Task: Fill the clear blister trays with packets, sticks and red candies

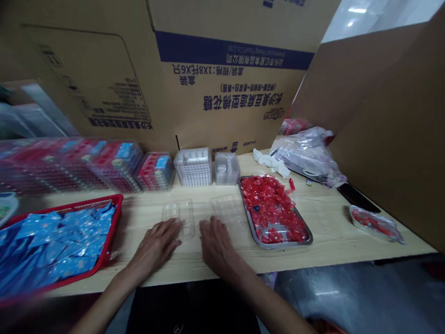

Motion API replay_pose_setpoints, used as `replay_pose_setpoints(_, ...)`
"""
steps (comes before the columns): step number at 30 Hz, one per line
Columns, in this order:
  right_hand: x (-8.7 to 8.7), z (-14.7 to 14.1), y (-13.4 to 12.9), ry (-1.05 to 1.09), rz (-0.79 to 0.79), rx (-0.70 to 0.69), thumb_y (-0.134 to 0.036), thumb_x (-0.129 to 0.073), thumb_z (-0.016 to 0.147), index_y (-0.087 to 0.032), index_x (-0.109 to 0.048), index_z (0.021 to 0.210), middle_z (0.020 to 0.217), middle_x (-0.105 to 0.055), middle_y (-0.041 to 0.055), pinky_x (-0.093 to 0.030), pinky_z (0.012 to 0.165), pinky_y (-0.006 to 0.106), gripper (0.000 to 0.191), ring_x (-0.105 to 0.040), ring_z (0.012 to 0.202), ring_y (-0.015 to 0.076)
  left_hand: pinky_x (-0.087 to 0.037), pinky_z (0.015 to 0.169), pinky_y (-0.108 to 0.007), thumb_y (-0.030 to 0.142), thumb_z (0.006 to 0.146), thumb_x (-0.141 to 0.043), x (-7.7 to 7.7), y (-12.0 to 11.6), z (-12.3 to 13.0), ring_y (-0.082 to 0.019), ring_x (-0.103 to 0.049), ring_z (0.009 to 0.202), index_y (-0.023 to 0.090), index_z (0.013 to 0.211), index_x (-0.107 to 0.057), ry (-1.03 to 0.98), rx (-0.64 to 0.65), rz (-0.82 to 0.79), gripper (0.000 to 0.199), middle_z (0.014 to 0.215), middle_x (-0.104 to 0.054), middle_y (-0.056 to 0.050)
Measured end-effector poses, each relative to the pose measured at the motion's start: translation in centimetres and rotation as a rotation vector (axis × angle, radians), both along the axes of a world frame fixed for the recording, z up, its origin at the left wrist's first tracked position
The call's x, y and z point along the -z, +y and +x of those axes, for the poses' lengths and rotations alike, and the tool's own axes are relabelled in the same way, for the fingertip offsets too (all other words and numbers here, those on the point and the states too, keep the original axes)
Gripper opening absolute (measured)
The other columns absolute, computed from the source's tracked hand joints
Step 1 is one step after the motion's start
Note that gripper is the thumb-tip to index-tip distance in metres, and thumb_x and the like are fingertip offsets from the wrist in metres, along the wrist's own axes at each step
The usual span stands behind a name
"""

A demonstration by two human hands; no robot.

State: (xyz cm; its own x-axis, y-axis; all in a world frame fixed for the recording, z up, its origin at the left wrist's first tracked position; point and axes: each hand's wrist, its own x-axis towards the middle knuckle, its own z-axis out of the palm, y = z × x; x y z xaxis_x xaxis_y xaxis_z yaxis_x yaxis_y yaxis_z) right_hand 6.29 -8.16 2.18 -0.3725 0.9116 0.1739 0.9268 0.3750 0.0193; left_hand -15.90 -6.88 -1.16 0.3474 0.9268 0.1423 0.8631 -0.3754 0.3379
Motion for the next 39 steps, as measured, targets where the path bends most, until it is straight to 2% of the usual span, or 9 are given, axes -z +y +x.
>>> replay_pose_setpoints(4, -3.5, 1.5, 3.9, 0.161, -0.173, -0.036, -0.008, -0.041, 0.093, -0.01, -0.058, 0.132, 0.119, -0.063, 0.0168, -0.045, 0.1, 0.033, 0.042, -0.058, 0.111, 0.0231, -0.039, 0.112, -0.05, 0.041, 0.094, -0.053, 0.4, 0.5, -0.4, -0.033, -0.034, 0.146, 0.022, 0.151, -0.041, -0.046, 0.027, 0.034, 0.062, 0.157, -0.04, -0.011)
replay_pose_setpoints(6, -7.0, 3.4, 8.1, 0.185, -0.182, 0.15, -0.01, -0.041, 0.093, -0.011, -0.06, 0.128, 0.117, -0.064, 0.0157, -0.045, 0.099, 0.032, 0.04, -0.059, 0.11, 0.0228, -0.033, 0.114, -0.055, 0.05, 0.093, -0.053, 0.5, 0.7, 0.7, -0.036, -0.025, 0.15, 0.02, 0.153, -0.037, -0.063, 0.029, 0.037, 0.069, 0.159, -0.035, -0.013)
replay_pose_setpoints(10, -11.4, 5.2, 16.9, 0.201, -0.111, 0.54, -0.035, -0.039, 0.098, -0.011, -0.048, 0.14, 0.136, -0.05, 0.0251, -0.041, 0.101, 0.052, 0.05, -0.05, 0.125, 0.0386, -0.026, 0.116, -0.064, 0.061, 0.092, -0.05, 0.1, 1.1, 4.7, -0.042, -0.022, 0.149, 0.023, 0.153, -0.04, -0.054, 0.119, -0.061, 0.072, 0.159, -0.036, -0.012)
replay_pose_setpoints(15, -9.9, 2.3, 23.8, 0.126, -0.339, 0.627, -0.053, -0.051, 0.09, -0.017, -0.027, 0.156, 0.163, -0.005, 0.026, -0.021, 0.109, 0.067, 0.079, -0.018, 0.145, 0.0522, -0.028, 0.117, -0.062, 0.046, 0.092, -0.053, -1.3, 3.8, 9.2, -0.039, -0.031, 0.147, 0.019, 0.142, -0.054, -0.216, 0.036, 0.035, 0.056, 0.155, -0.043, -0.015)
replay_pose_setpoints(19, -8.6, 1.2, 26.1, 0.099, -0.435, 0.666, -0.062, -0.045, 0.089, -0.019, -0.02, 0.159, 0.164, 0.0, 0.0243, -0.013, 0.108, 0.073, 0.085, -0.01, 0.146, 0.054, -0.047, 0.107, -0.047, 0.032, 0.092, -0.048, -3.0, 8.5, 11.5, -0.03, -0.06, 0.124, 0.01, 0.126, -0.064, -0.587, -0.004, -0.054, 0.043, 0.133, -0.064, -0.019)
replay_pose_setpoints(23, -9.1, 2.1, 27.0, 0.097, -0.437, 0.647, -0.054, -0.053, 0.086, -0.017, -0.033, 0.154, 0.161, -0.015, 0.0255, -0.026, 0.105, 0.069, 0.08, -0.026, 0.142, 0.051, -0.056, 0.092, -0.038, 0.022, 0.089, -0.046, -3.8, 13.0, 13.9, -0.025, -0.07, 0.102, 0.006, 0.122, -0.064, -0.81, -0.128, -0.215, 0.041, 0.119, -0.069, -0.019)
replay_pose_setpoints(27, -9.7, 2.7, 27.0, 0.088, -0.372, 0.585, -0.041, -0.059, 0.08, -0.018, -0.045, 0.146, 0.152, -0.036, 0.0214, -0.03, 0.108, 0.061, 0.071, -0.038, 0.137, 0.0436, -0.046, 0.107, -0.039, 0.018, 0.084, -0.051, -3.6, 15.4, 16.3, -0.029, -0.055, 0.13, 0.002, 0.136, -0.053, -0.853, -0.152, -0.152, 0.055, 0.143, -0.053, -0.024)
replay_pose_setpoints(31, -9.4, 2.5, 27.1, 0.078, -0.32, 0.491, -0.033, -0.06, 0.078, -0.016, -0.057, 0.135, 0.146, -0.044, 0.0198, -0.03, 0.111, 0.053, 0.06, -0.039, 0.137, 0.0388, -0.031, 0.12, -0.041, 0.013, 0.077, -0.058, -2.8, 16.2, 18.0, -0.033, -0.041, 0.142, 0.0, 0.135, -0.055, -0.89, -0.148, -0.129, 0.06, 0.15, -0.046, -0.026)
replay_pose_setpoints(39, -8.4, 2.4, 28.3, 0.102, -0.38, 0.52, -0.033, -0.062, 0.077, -0.022, -0.069, 0.119, 0.131, -0.059, 0.0127, -0.042, 0.1, 0.043, 0.044, -0.052, 0.126, 0.0336, -0.036, 0.117, -0.041, 0.01, 0.079, -0.054, -1.0, 16.6, 17.3, -0.03, -0.046, 0.139, 0.005, 0.125, -0.064, -0.928, -0.141, -0.123, 0.047, 0.145, -0.052, -0.022)
